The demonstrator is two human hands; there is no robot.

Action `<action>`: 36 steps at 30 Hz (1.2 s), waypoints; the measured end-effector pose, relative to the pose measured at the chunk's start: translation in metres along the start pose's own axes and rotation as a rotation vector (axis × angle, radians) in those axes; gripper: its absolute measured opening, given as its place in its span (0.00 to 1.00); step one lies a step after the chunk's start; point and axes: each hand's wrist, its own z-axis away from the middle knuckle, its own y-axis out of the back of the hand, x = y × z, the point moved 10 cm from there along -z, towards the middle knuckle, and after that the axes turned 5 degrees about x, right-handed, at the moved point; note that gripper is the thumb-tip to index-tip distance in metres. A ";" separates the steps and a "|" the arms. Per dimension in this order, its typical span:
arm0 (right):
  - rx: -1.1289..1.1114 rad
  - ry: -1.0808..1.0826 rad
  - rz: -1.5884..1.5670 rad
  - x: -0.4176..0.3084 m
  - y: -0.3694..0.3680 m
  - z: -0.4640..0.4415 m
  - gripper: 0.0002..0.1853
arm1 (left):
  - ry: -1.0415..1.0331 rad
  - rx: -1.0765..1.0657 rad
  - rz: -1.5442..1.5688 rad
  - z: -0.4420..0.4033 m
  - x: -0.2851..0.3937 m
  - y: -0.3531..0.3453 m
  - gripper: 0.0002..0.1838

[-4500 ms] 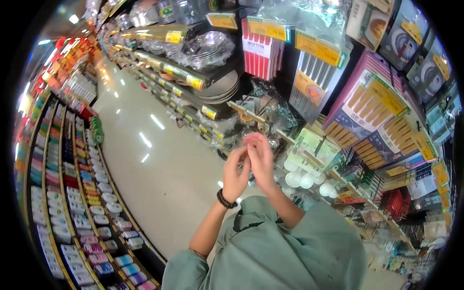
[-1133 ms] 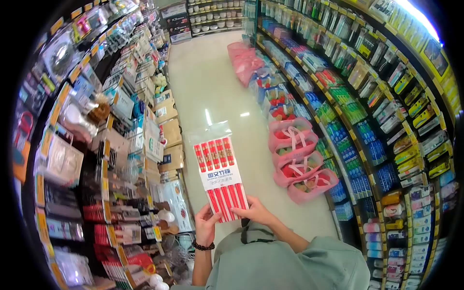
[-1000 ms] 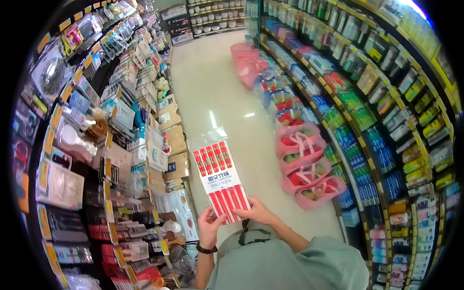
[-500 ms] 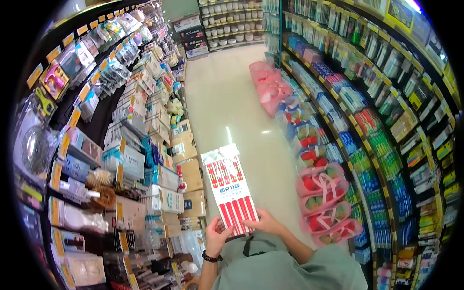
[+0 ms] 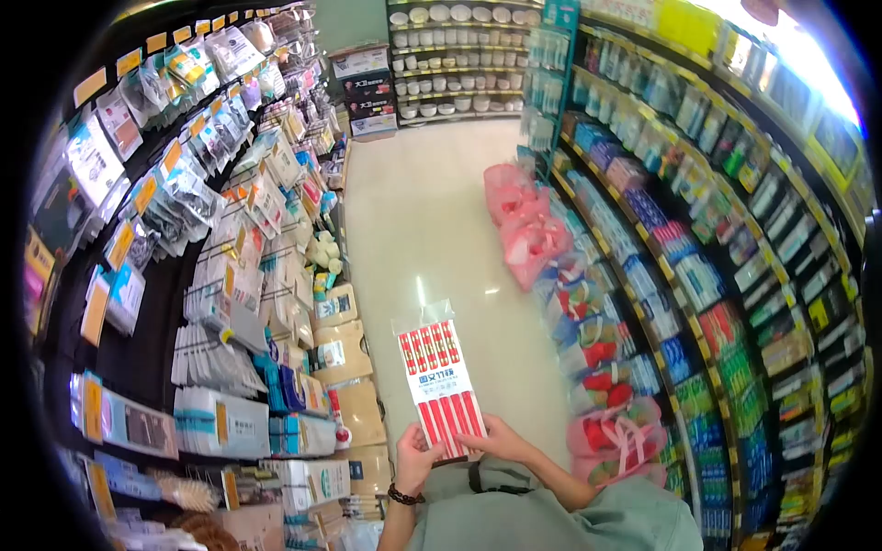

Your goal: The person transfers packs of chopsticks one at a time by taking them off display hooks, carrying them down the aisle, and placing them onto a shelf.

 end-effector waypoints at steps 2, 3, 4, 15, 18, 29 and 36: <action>0.020 0.035 0.029 -0.027 0.009 -0.056 0.19 | 0.018 0.006 -0.019 -0.052 0.023 0.006 0.21; 0.030 0.043 0.034 -0.037 0.016 -0.076 0.19 | -0.015 0.015 -0.017 -0.074 0.038 0.003 0.21; 0.025 0.025 0.028 -0.046 0.018 -0.098 0.19 | -0.041 0.023 -0.018 -0.098 0.052 0.003 0.21; 0.008 -0.019 -0.094 -0.083 0.063 -0.308 0.17 | -0.040 0.055 -0.019 -0.308 0.102 0.016 0.19; 0.006 -0.017 -0.138 -0.098 0.084 -0.377 0.18 | -0.001 0.056 -0.078 -0.379 0.105 0.019 0.20; -0.143 -0.041 -0.170 -0.190 0.146 -0.638 0.18 | -0.043 0.104 -0.175 -0.636 0.222 0.001 0.22; -0.117 -0.069 -0.143 -0.225 0.170 -0.781 0.21 | 0.019 0.090 -0.081 -0.780 0.250 0.016 0.22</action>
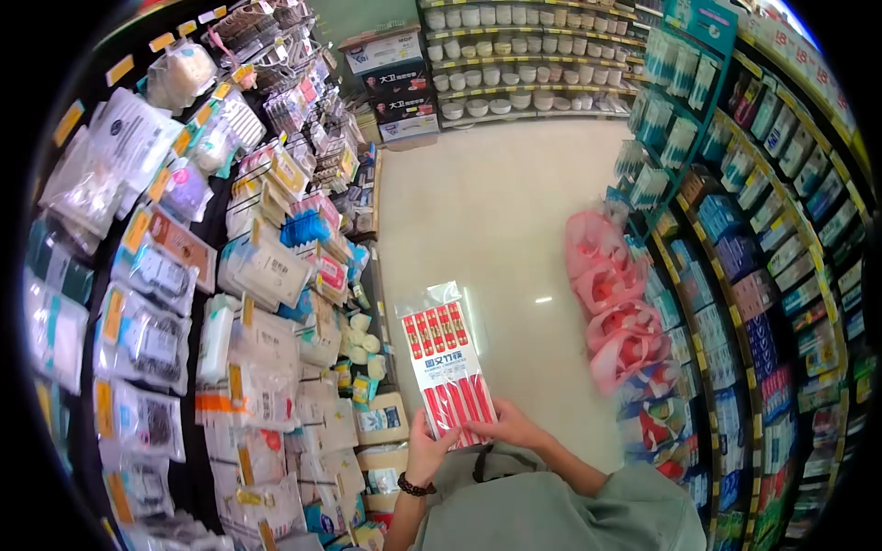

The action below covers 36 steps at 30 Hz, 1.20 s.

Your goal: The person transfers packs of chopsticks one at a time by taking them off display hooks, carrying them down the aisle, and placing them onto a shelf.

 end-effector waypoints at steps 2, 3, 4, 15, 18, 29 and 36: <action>0.033 -0.018 0.024 -0.003 0.016 -0.043 0.20 | 0.009 -0.024 0.021 -0.047 0.005 0.000 0.22; 0.039 -0.014 0.022 -0.014 0.022 -0.067 0.19 | 0.001 -0.039 0.006 -0.075 0.007 0.003 0.21; 0.044 -0.011 0.020 -0.025 0.028 -0.089 0.19 | -0.006 -0.053 -0.009 -0.104 0.006 0.007 0.21; 0.088 0.052 0.133 -0.196 0.082 -0.356 0.17 | -0.029 -0.165 0.056 -0.390 0.152 0.007 0.24; 0.079 0.002 0.087 -0.220 0.098 -0.414 0.20 | -0.050 -0.169 0.049 -0.453 0.188 0.005 0.22; 0.068 0.036 -0.047 -0.273 0.205 -0.662 0.20 | 0.003 -0.191 -0.008 -0.708 0.218 -0.012 0.23; 0.077 0.080 -0.045 -0.364 0.260 -0.837 0.15 | -0.051 -0.071 0.003 -0.891 0.307 -0.028 0.21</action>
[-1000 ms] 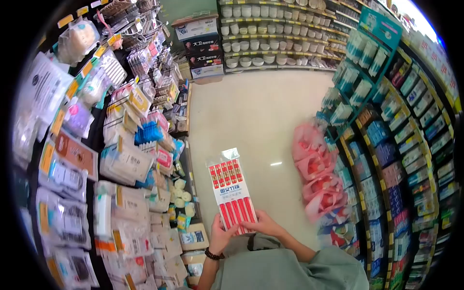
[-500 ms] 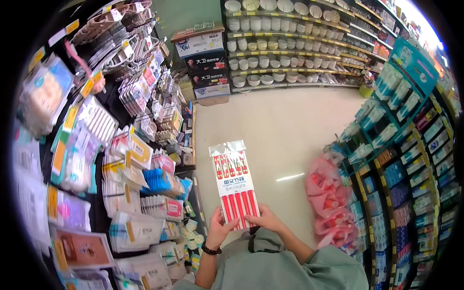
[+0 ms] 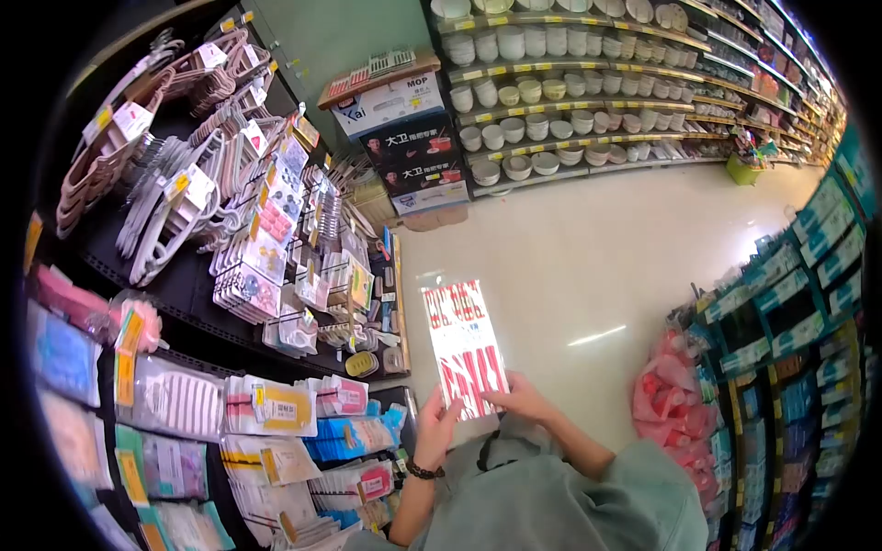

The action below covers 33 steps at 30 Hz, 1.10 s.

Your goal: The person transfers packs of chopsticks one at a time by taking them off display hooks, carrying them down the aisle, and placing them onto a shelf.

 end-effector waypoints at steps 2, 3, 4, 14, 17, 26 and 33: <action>-0.032 0.005 -0.013 -0.039 0.000 -0.041 0.14 | -0.028 0.066 0.054 -0.044 0.017 0.002 0.21; -0.046 0.014 -0.019 -0.054 -0.001 -0.061 0.14 | -0.018 0.077 0.108 -0.064 0.021 0.004 0.21; -0.050 0.003 0.018 -0.052 0.003 -0.086 0.14 | -0.036 0.097 0.120 -0.084 0.026 0.008 0.21; -0.224 -0.007 -0.030 -0.090 0.005 -0.306 0.11 | -0.223 0.204 0.075 -0.317 0.075 0.077 0.24; -0.193 -0.080 0.054 -0.103 0.016 -0.382 0.08 | -0.170 0.223 0.005 -0.387 0.095 0.094 0.23; -0.116 0.010 -0.116 -0.209 0.002 -0.566 0.07 | -0.237 0.178 0.090 -0.577 0.185 0.132 0.18; -0.144 -0.036 -0.210 -0.227 0.024 -0.676 0.07 | -0.192 0.084 0.035 -0.681 0.215 0.132 0.30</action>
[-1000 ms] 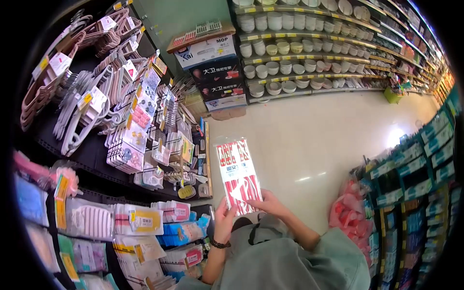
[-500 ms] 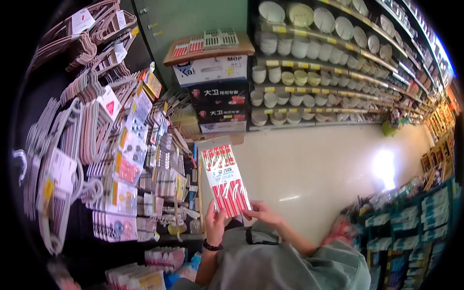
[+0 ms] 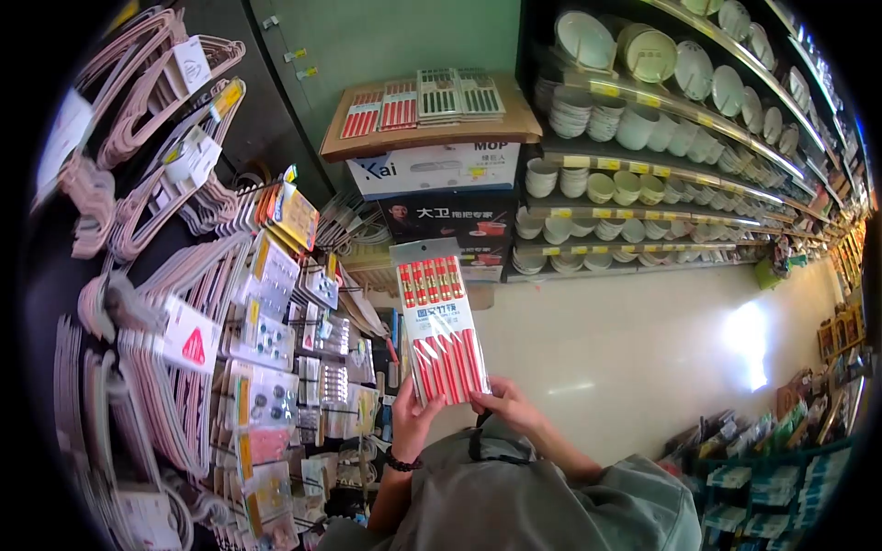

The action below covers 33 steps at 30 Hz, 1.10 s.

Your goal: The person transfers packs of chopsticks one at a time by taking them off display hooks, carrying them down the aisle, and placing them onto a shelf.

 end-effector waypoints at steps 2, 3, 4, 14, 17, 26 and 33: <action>-0.033 0.015 0.026 -0.014 0.012 -0.038 0.07 | -0.006 -0.048 0.024 -0.035 0.009 -0.008 0.33; -0.051 0.026 0.055 -0.025 0.019 -0.059 0.07 | 0.031 -0.052 0.010 -0.052 0.001 -0.004 0.36; -0.069 0.035 0.085 -0.036 0.026 -0.079 0.08 | 0.040 -0.040 -0.023 -0.071 0.000 -0.001 0.36; -0.200 0.157 0.148 -0.165 0.008 -0.312 0.07 | -0.255 0.443 0.035 -0.289 0.053 0.042 0.32; -0.215 0.170 0.090 -0.195 -0.011 -0.376 0.07 | -0.314 0.515 0.058 -0.348 0.095 0.047 0.29; -0.188 0.141 -0.052 -0.233 -0.042 -0.569 0.07 | -0.393 0.599 0.052 -0.535 0.140 0.114 0.23; 0.018 -0.004 -0.160 -0.239 -0.038 -0.643 0.09 | -0.283 0.523 -0.082 -0.651 0.139 0.147 0.20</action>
